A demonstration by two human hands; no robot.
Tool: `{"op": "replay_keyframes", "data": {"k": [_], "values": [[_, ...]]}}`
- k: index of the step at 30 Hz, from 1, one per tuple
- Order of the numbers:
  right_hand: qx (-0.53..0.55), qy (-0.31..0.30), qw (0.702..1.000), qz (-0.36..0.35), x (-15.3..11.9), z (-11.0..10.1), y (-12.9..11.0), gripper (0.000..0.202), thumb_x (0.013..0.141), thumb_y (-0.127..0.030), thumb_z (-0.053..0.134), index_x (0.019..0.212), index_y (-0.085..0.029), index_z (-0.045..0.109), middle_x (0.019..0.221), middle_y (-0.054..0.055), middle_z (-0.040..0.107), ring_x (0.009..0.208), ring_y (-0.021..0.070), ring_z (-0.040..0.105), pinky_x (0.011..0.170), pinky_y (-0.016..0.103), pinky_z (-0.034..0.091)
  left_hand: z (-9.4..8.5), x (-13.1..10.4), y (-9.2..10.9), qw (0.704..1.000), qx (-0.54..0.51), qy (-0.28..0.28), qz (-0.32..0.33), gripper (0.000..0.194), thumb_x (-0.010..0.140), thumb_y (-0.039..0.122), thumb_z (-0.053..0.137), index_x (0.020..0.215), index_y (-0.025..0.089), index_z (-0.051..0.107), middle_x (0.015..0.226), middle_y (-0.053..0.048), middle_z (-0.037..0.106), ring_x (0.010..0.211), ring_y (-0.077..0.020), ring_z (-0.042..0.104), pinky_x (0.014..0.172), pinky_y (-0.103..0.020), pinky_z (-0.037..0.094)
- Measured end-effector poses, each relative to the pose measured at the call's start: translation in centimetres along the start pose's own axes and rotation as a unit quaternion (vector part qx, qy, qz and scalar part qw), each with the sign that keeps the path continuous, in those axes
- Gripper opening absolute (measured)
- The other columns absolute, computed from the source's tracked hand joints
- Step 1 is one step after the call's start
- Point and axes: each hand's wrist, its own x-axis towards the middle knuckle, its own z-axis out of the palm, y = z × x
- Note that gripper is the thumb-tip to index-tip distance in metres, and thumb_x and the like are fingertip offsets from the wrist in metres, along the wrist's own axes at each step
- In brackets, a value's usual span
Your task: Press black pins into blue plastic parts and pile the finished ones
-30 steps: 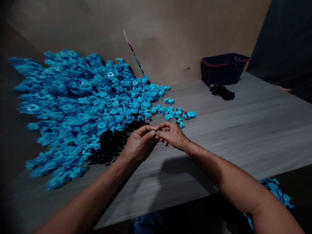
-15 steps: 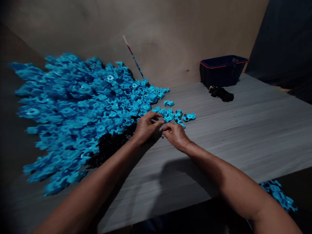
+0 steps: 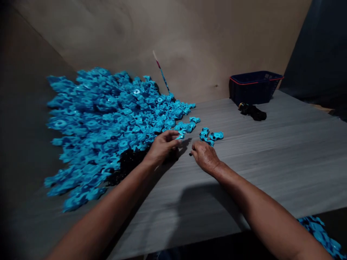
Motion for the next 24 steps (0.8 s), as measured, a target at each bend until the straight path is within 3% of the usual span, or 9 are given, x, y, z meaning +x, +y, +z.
{"op": "replay_keyframes", "data": {"k": [2,4,7,11,15,18,21,24], "values": [[-0.012,0.004,1.000,-0.002,0.0,0.1,0.3,0.010,0.088,-0.012,0.064,0.083,-0.020,0.062,0.088,0.005,0.068,0.085,0.0202,0.060,0.075,0.030,0.041,-1.6,-2.7,0.0,0.962,-0.251,-0.017,-0.110,0.032,0.072,0.018,0.075,0.102,0.018,0.065,0.084,-0.002,0.070,0.066,-0.0133,0.065,0.057,-0.023,0.054],[-0.019,0.003,1.000,-0.010,-0.2,0.3,0.2,0.010,0.087,-0.012,0.065,0.082,-0.020,0.062,0.087,0.005,0.068,0.086,0.0203,0.059,0.075,0.030,0.040,-2.5,-5.0,0.0,0.907,-0.384,-0.033,-0.170,0.031,0.070,0.014,0.075,0.100,0.015,0.066,0.085,-0.004,0.072,0.067,-0.0124,0.067,0.054,-0.019,0.054],[-0.024,-0.012,0.999,-0.030,-0.6,0.3,-0.5,0.010,0.087,-0.014,0.067,0.081,-0.020,0.062,0.086,0.005,0.068,0.086,0.0200,0.059,0.076,0.030,0.041,-2.6,-6.9,-0.1,0.859,-0.464,-0.028,-0.214,0.025,0.073,0.007,0.069,0.097,0.013,0.065,0.087,-0.007,0.074,0.072,-0.0150,0.073,0.055,-0.018,0.058],[-0.029,-0.049,0.997,-0.049,-1.0,0.2,-1.6,0.008,0.089,-0.017,0.065,0.082,-0.019,0.062,0.083,0.006,0.068,0.084,0.0202,0.060,0.076,0.031,0.041,-1.6,-7.2,-0.4,0.843,-0.478,-0.024,-0.247,0.026,0.075,0.001,0.061,0.098,0.013,0.062,0.090,-0.010,0.075,0.085,-0.0205,0.077,0.063,-0.019,0.062],[-0.037,-0.060,0.995,-0.066,-1.3,0.7,-1.9,0.008,0.089,-0.014,0.060,0.082,-0.019,0.062,0.082,0.005,0.067,0.084,0.0206,0.059,0.077,0.031,0.042,-1.1,-7.4,-0.7,0.853,-0.458,-0.051,-0.245,0.025,0.077,0.003,0.062,0.101,0.013,0.062,0.093,-0.011,0.075,0.087,-0.0219,0.077,0.065,-0.021,0.064],[-0.018,-0.033,0.995,-0.094,-1.2,0.7,-1.7,0.008,0.087,-0.014,0.058,0.083,-0.019,0.062,0.081,0.006,0.067,0.083,0.0204,0.060,0.077,0.031,0.044,-1.0,-7.6,-1.2,0.882,-0.414,-0.062,-0.216,0.024,0.077,0.012,0.072,0.100,0.013,0.065,0.090,-0.009,0.074,0.082,-0.0214,0.076,0.060,-0.022,0.063],[0.027,0.075,0.991,-0.112,-0.5,-0.7,-1.0,0.010,0.090,-0.020,0.056,0.082,-0.019,0.062,0.080,0.006,0.066,0.079,0.0192,0.060,0.077,0.031,0.045,-1.1,-7.8,-2.0,0.931,-0.325,-0.051,-0.156,0.033,0.073,0.026,0.081,0.102,0.015,0.068,0.086,-0.006,0.072,0.074,-0.0197,0.073,0.051,-0.022,0.057],[0.080,0.246,0.965,-0.051,0.9,-3.4,0.9,0.013,0.089,-0.027,0.058,0.078,-0.020,0.062,0.075,0.003,0.064,0.072,0.0170,0.058,0.073,0.030,0.045,-1.2,-7.6,-2.8,0.988,-0.135,-0.031,-0.064,0.040,0.077,0.039,0.076,0.111,0.017,0.072,0.093,-0.007,0.075,0.080,-0.0217,0.072,0.065,-0.029,0.058]]}}
